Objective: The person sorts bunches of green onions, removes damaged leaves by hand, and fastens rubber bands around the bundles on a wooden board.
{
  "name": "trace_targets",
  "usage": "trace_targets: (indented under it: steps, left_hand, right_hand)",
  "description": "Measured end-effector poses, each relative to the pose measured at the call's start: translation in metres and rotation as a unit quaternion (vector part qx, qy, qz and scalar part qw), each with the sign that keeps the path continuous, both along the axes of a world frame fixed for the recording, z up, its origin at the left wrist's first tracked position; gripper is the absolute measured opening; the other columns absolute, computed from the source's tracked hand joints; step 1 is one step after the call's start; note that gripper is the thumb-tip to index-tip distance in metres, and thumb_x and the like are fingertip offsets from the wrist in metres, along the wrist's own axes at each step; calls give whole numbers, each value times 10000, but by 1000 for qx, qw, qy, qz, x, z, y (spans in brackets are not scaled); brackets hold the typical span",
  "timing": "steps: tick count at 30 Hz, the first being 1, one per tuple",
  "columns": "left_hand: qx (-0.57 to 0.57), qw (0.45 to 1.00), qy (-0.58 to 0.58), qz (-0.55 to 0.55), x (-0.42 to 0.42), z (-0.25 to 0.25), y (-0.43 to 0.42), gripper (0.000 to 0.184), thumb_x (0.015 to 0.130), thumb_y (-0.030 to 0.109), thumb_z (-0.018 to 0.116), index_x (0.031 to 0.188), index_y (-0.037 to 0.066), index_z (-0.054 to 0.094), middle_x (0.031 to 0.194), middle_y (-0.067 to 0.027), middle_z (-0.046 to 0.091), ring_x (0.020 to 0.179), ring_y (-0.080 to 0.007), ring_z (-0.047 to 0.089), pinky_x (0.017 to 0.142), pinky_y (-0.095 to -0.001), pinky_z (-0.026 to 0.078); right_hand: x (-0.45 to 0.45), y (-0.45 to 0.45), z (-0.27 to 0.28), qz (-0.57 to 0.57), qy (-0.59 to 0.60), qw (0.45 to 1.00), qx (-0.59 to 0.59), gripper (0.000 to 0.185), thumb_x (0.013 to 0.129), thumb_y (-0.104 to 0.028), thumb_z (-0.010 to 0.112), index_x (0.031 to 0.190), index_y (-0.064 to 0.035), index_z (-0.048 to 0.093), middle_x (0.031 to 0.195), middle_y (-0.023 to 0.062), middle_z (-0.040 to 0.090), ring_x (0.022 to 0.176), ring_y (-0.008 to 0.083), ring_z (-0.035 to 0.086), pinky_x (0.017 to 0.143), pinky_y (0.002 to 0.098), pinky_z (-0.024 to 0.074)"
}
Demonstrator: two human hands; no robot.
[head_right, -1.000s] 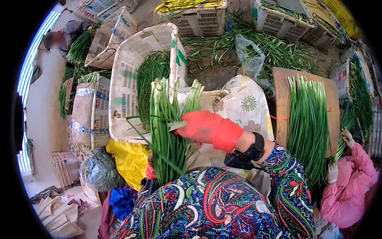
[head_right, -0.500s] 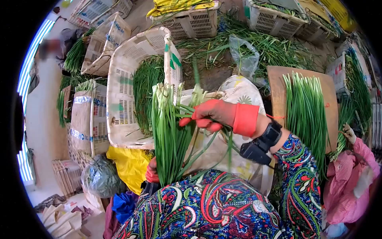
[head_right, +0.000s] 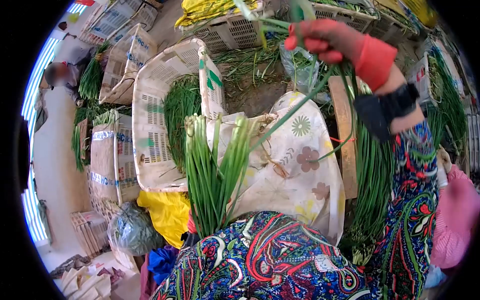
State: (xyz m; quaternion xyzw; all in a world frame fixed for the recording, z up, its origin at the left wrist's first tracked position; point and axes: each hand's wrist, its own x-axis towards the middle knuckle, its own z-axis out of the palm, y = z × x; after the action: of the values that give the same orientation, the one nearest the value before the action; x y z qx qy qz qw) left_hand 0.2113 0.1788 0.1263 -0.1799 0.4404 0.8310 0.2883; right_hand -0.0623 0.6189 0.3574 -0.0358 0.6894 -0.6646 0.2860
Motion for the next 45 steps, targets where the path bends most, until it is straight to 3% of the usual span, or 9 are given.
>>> trace_targets:
  steps: [3, 5, 9, 20, 28, 34, 36, 42, 45]
  left_hand:
    - [94, 995, -41, 7, -2, 3, -3, 494, 646, 76, 672, 1109, -12, 522, 968, -111, 614, 830, -225, 603, 709, -348, 497]
    - [126, 991, -54, 5, -3, 5, -1, 494, 649, 73, 673, 1111, -11, 520, 969, -112, 613, 830, -227, 603, 708, -351, 499]
    - [149, 987, -61, -4, -4, 11, -1, 495, 653, 68, 677, 1115, -7, 515, 971, -113, 612, 830, -231, 605, 705, -356, 503]
    - [180, 979, -93, -29, -4, 6, 1, 500, 666, 53, 686, 1128, 3, 502, 977, -115, 607, 831, -243, 609, 697, -369, 513]
    - [187, 972, -128, -69, -14, 7, -4, 504, 675, 42, 692, 1137, 11, 493, 982, -117, 604, 832, -251, 612, 691, -379, 521]
    - [155, 978, -136, -29, -24, 39, 13, 494, 693, 43, 680, 1148, 20, 489, 988, -111, 603, 860, -257, 606, 711, -388, 517]
    - [112, 991, -63, -19, -29, 49, 17, 454, 716, 35, 642, 1146, 31, 497, 982, -86, 602, 863, -233, 600, 725, -377, 504]
    - [90, 990, -84, -69, -59, 75, 31, 529, 709, 27, 559, 1220, 14, 425, 1053, -106, 578, 906, -234, 581, 791, -356, 471]
    - [104, 991, -84, -23, -65, 94, 45, 534, 710, 23, 547, 1226, 7, 412, 1070, -127, 570, 929, -250, 576, 816, -367, 463]
  right_hand:
    - [48, -58, 8, 64, -28, 984, 165, 271, 772, -346, 601, 868, -95, 638, 542, -3, 477, 313, 53, 356, 291, 183, 285]
    - [78, -95, -5, 154, -45, 971, 175, 391, 690, -454, 671, 867, -109, 619, 682, 6, 524, 584, 81, 498, 467, 226, 395]
    - [105, -148, -57, 269, 205, 892, 299, 406, 732, -427, 589, 853, -40, 606, 714, 161, 611, 691, 332, 604, 628, 393, 479]
    - [33, -80, -52, 134, 543, 721, 409, 215, 667, -100, 565, 875, -155, 555, 671, 72, 580, 613, 291, 576, 507, 360, 446]
    - [-54, 35, 23, -129, 702, 561, 419, 108, 755, -158, 564, 858, -191, 569, 703, 58, 606, 641, 290, 586, 509, 358, 451]
    - [-114, 129, -46, -95, 364, 627, 682, 650, 691, -174, 635, 1281, -106, 372, 1190, 135, 523, 1038, 275, 543, 840, 333, 452]
    - [-93, 132, -73, -50, 258, 550, 793, 850, 643, -254, 675, 1359, -116, 238, 1297, 135, 424, 1120, 270, 480, 910, 347, 400]
    - [-31, 10, -75, -34, 110, 973, 198, 373, 827, -194, 559, 1177, -69, 535, 962, 62, 620, 822, 145, 587, 742, 275, 463]
    - [39, -66, -60, 39, -12, 998, 40, 300, 834, -211, 570, 1080, -41, 593, 867, 29, 615, 683, 88, 552, 631, 240, 457]
